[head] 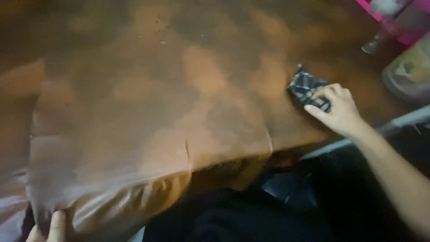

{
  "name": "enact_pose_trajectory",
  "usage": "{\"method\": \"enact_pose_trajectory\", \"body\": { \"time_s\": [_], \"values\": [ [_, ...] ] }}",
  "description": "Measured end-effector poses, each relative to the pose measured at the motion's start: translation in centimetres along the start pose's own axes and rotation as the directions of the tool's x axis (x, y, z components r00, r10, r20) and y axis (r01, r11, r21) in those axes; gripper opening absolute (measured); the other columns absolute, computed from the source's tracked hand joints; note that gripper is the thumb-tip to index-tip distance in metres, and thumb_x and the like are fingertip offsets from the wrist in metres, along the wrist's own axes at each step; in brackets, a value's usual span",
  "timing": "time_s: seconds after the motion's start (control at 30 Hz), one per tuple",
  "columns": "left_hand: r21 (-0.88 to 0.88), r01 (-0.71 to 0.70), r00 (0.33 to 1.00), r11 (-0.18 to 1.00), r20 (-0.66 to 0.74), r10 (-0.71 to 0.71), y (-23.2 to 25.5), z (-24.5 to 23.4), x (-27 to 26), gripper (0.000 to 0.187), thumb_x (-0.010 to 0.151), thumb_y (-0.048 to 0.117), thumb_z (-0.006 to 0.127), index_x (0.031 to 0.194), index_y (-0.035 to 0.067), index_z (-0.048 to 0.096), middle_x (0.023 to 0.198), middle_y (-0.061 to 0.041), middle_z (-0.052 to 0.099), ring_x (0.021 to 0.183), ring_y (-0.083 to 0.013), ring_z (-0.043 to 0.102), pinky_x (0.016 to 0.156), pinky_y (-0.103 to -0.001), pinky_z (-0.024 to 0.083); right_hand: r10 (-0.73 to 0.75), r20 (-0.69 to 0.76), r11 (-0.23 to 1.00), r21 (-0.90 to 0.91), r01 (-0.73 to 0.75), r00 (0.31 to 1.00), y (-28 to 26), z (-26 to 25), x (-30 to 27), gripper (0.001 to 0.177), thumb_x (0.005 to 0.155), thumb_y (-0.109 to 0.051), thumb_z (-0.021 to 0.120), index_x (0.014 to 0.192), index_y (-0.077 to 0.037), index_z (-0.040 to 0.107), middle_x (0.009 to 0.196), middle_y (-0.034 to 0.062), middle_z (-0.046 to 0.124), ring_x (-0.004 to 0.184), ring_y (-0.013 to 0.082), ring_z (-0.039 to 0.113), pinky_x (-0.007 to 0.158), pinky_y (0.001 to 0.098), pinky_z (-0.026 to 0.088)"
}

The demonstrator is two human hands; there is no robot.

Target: Wiping a brown table surface with a cloth to clean it.

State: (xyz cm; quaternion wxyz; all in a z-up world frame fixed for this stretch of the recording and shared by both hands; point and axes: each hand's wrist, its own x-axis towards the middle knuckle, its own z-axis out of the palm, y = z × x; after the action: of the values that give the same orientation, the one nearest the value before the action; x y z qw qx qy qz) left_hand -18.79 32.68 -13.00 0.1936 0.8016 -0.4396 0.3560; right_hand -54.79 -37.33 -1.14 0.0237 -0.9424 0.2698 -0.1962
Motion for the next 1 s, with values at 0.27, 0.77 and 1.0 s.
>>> {"method": "enact_pose_trajectory", "body": {
  "time_s": [0.27,0.77,1.0],
  "values": [
    [-0.132,0.905,0.417,0.404,0.455,-0.787,3.9,-2.5,6.9,0.03,0.115,0.031,0.055,0.125,0.006,0.07,0.119,-0.025,0.07,0.113,-0.0272,0.062,0.097,-0.035,0.04,0.507,-0.05,0.844,-0.177,-0.507,0.861,3.2,-4.7,2.2,0.03,0.104,-0.032,0.061,0.127,-0.013,0.065,0.127,0.0261,0.058,0.115,0.0499,0.053,0.089,0.0626,0.04],
    [-0.429,0.846,0.473,0.316,0.331,-0.817,4.7,-0.6,5.7,0.037,0.118,0.023,0.059,0.14,-0.004,0.068,0.117,-0.023,0.07,0.109,-0.0246,0.064,0.097,-0.034,0.048,0.123,-0.019,0.99,-0.064,-0.124,0.992,-0.1,-1.6,-0.2,0.033,0.089,-0.045,0.072,0.117,-0.03,0.078,0.111,0.0107,0.063,0.106,0.0353,0.058,0.095,0.0458,0.046],
    [-0.399,0.87,0.392,0.289,0.204,-0.897,3.7,1.8,4.1,0.031,0.11,0.024,0.072,0.129,0.0,0.073,0.106,-0.013,0.073,0.099,-0.0132,0.065,0.088,-0.028,0.051,0.588,-0.042,0.793,-0.165,-0.586,0.808,7.6,-2.6,1.8,0.055,0.097,-0.064,0.057,0.131,-0.024,0.074,0.139,0.0237,0.056,0.124,0.0504,0.048,0.101,0.0535,0.039]
  ]
}}
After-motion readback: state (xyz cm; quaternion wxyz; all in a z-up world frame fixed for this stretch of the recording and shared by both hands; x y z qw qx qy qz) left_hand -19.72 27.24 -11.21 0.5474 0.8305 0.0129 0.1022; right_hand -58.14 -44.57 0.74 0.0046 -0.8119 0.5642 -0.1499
